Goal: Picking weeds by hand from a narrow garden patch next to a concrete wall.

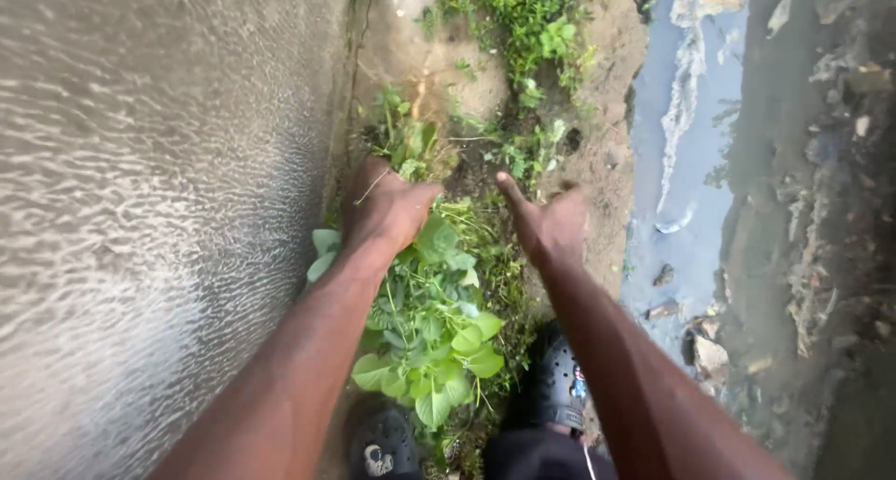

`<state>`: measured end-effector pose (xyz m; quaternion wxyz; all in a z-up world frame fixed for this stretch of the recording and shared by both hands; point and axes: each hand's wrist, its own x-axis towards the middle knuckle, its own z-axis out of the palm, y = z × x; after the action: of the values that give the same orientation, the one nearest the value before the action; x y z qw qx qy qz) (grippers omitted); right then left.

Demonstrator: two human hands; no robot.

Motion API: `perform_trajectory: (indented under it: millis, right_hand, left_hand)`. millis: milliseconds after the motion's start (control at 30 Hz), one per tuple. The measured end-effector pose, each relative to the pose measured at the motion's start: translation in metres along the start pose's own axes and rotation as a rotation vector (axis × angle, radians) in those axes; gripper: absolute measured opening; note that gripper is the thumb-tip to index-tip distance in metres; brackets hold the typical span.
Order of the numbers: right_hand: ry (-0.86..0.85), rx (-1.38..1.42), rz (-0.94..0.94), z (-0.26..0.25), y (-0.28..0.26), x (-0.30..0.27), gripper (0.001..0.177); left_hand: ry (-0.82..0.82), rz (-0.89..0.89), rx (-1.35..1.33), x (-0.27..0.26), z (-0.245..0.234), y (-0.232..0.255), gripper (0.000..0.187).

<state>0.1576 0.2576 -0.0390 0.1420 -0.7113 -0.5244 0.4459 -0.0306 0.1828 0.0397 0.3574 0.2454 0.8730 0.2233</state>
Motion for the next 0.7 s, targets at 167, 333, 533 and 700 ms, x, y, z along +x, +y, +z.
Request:
perform_trajectory:
  millis: [167, 333, 533, 700]
  right_hand:
    - [-0.01, -0.402, 0.127, 0.021, -0.016, 0.057, 0.135]
    - [-0.208, -0.38, 0.028, 0.049, -0.016, 0.087, 0.065]
    - [-0.306, -0.07, -0.096, 0.063, 0.047, 0.171, 0.048]
    - [-0.081, 0.62, -0.031, 0.015, 0.034, 0.189, 0.028]
  left_hand:
    - [0.01, 0.054, 0.043, 0.013, 0.011, 0.005, 0.035]
    - [-0.052, -0.022, -0.029, 0.033, 0.031, 0.009, 0.032]
    - [0.003, 0.037, 0.033, 0.055, 0.04, 0.023, 0.048]
    - [-0.013, 0.039, 0.042, 0.062, 0.035, 0.018, 0.054]
